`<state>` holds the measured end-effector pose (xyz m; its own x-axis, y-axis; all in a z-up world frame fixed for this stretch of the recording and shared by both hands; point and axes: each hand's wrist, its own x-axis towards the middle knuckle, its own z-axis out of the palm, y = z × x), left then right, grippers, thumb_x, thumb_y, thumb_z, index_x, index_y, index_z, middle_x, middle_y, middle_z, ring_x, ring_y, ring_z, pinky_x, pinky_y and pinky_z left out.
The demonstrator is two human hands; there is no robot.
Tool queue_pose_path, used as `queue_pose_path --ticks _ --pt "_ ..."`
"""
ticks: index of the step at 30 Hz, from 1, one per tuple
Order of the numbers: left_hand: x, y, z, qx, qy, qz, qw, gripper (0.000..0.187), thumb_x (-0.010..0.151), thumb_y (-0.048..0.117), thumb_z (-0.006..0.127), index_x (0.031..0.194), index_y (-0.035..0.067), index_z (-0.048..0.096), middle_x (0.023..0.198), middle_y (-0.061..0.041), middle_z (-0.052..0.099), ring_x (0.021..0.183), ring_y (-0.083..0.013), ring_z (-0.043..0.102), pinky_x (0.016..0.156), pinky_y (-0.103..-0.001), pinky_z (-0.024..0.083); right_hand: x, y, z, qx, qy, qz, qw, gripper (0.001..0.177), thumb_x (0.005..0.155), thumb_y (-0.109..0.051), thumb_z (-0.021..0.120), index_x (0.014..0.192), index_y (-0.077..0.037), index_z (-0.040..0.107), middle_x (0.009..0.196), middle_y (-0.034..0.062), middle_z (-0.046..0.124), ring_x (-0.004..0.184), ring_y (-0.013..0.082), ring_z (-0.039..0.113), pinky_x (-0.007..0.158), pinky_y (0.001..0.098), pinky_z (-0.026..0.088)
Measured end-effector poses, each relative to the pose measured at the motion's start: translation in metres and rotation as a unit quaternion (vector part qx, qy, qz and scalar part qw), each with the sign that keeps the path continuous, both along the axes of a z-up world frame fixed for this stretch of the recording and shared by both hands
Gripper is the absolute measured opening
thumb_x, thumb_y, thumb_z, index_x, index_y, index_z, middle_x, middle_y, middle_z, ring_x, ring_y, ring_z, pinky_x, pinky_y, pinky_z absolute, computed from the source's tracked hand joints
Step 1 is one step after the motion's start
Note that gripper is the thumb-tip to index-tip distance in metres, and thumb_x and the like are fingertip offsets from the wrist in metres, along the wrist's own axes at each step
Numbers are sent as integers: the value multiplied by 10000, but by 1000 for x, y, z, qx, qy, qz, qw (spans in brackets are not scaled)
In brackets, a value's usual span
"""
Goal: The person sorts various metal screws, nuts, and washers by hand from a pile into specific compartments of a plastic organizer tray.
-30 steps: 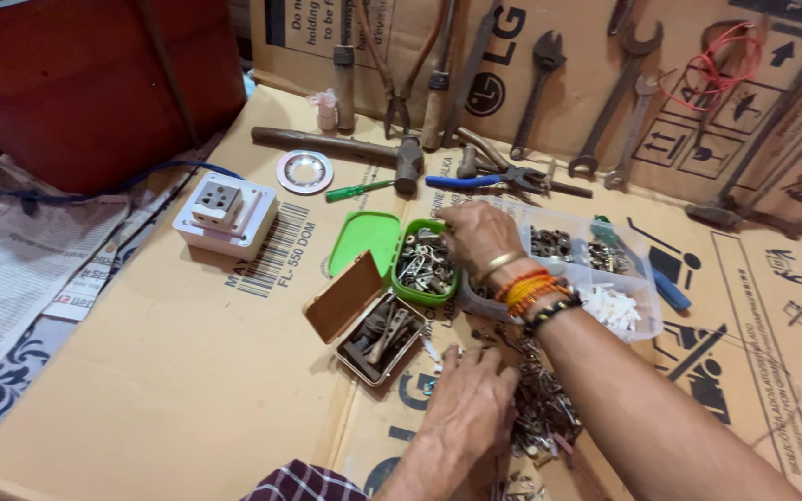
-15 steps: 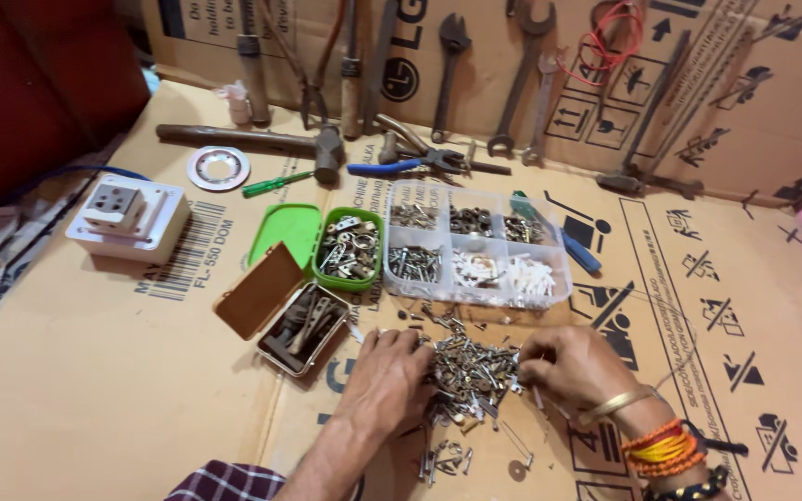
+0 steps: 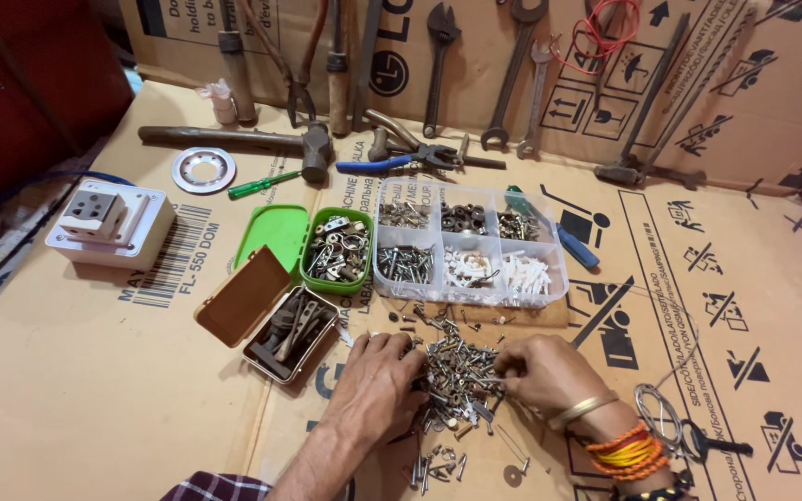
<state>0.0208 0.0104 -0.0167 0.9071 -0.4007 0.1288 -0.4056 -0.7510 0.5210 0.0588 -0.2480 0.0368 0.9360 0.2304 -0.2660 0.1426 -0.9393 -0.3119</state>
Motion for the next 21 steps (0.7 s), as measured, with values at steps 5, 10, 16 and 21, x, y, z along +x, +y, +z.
queue_pose_path --ticks 5,10,16,21 --pt "0 -1 -5 11 -3 3 1000 517 743 201 840 1196 47 643 1297 -192 587 1250 -378 517 1120 -550 325 -4 10 26 134 121 -177 968 152 862 -200 761 980 -111 796 715 147 777 527 201 673 526 383 544" --pt "-2 -2 -10 2 -24 3 1000 460 754 189 835 1156 47 663 1280 -187 600 1241 -382 530 1113 -561 337 19 30 39 72 8 -139 988 176 872 -256 758 1026 -191 812 788 87 816 543 167 695 542 341 566" --pt "-2 -3 -3 -12 -11 2 1000 470 728 188 844 1141 50 666 1241 -177 607 1233 -387 520 1109 -577 326 87 68 30 76 -206 -1 976 175 834 -247 754 985 -192 824 944 56 793 716 185 765 701 322 622" --pt "-3 -1 -1 -14 -7 0 1000 459 727 182 842 1130 47 667 1244 -184 605 1239 -383 520 1112 -581 329 105 105 17 33 -234 89 968 177 789 -210 769 945 -172 844 946 90 798 836 261 742 784 394 593"
